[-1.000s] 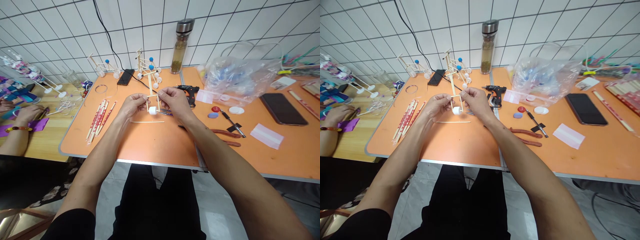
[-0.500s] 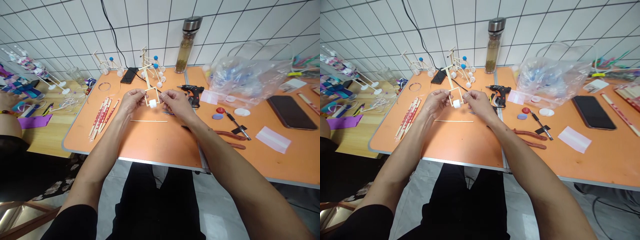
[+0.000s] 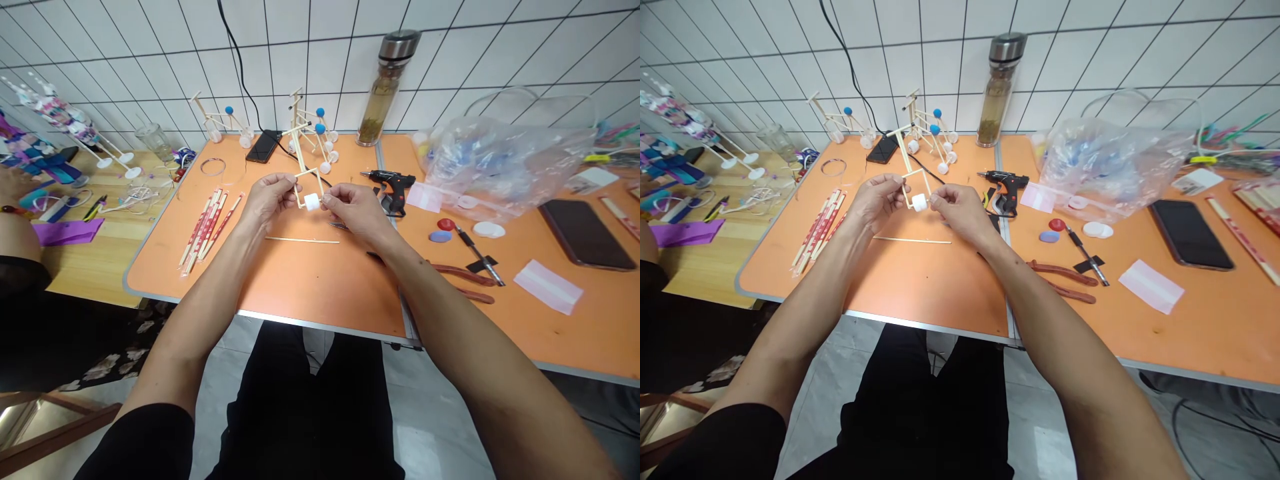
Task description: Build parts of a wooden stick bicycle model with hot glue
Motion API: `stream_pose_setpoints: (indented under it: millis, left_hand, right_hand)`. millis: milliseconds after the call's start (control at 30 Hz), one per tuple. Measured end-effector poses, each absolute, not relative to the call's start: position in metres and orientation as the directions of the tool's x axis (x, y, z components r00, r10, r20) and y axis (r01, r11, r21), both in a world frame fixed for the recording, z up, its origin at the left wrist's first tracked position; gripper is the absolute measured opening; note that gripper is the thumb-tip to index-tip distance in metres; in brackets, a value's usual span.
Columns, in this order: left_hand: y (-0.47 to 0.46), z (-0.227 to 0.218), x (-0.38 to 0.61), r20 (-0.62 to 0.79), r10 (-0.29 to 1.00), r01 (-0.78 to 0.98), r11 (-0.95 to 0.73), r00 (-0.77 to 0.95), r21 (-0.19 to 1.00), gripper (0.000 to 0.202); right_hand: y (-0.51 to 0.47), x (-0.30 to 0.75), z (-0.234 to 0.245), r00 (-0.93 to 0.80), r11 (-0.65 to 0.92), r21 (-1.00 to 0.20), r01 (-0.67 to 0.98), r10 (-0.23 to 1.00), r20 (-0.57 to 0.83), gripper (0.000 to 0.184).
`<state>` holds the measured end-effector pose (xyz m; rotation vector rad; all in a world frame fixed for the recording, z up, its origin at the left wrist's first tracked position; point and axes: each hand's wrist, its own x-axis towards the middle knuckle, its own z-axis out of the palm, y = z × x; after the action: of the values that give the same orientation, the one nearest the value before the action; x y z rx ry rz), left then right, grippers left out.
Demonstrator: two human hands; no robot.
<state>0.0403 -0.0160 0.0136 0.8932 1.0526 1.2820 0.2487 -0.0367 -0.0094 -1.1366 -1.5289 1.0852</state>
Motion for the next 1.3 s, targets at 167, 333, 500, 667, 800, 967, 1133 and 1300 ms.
stream_pose_setpoints:
  millis: [167,333,500,667,800,967,1133,1300]
  left_hand:
    - [-0.017,0.015,0.04,-0.115,0.993,-0.292,0.104,-0.022,0.951,0.019]
    - [-0.012,0.014,0.034,-0.126,0.99,-0.281,0.104,-0.062,0.954,0.018]
    - [0.001,0.004,0.025,-0.224,0.965,-0.276,0.18,-0.139,0.944,0.018]
    - [0.013,-0.01,0.017,-0.26,0.951,-0.232,0.218,-0.17,0.948,0.018]
    - [0.019,-0.015,0.013,-0.293,0.937,-0.2,0.256,-0.189,0.946,0.019]
    - [0.024,-0.017,0.011,-0.318,0.924,-0.142,0.293,-0.212,0.945,0.017]
    - [0.027,-0.019,0.01,-0.242,0.944,-0.03,0.241,-0.223,0.97,0.021]
    - [0.024,-0.018,0.004,-0.148,0.964,0.061,0.166,-0.222,0.984,0.02]
  right_hand:
    - [-0.037,0.249,-0.01,-0.171,0.186,-0.97,0.16,0.972,0.158,0.03]
    - [-0.036,0.25,-0.011,-0.143,0.173,-0.973,0.153,0.978,0.152,0.022]
    - [-0.032,0.25,-0.015,-0.098,0.164,-0.97,0.182,0.984,0.148,0.009]
    - [-0.028,0.25,-0.021,-0.095,0.19,-0.955,0.226,0.981,0.172,0.01]
    - [-0.028,0.25,-0.022,-0.099,0.206,-0.944,0.256,0.977,0.187,0.011]
    - [-0.029,0.25,-0.021,-0.102,0.206,-0.94,0.273,0.978,0.185,0.011]
    - [-0.03,0.25,-0.021,-0.105,0.191,-0.938,0.289,0.98,0.167,0.011]
    - [-0.027,0.253,-0.024,-0.108,0.199,-0.943,0.265,0.978,0.176,0.014]
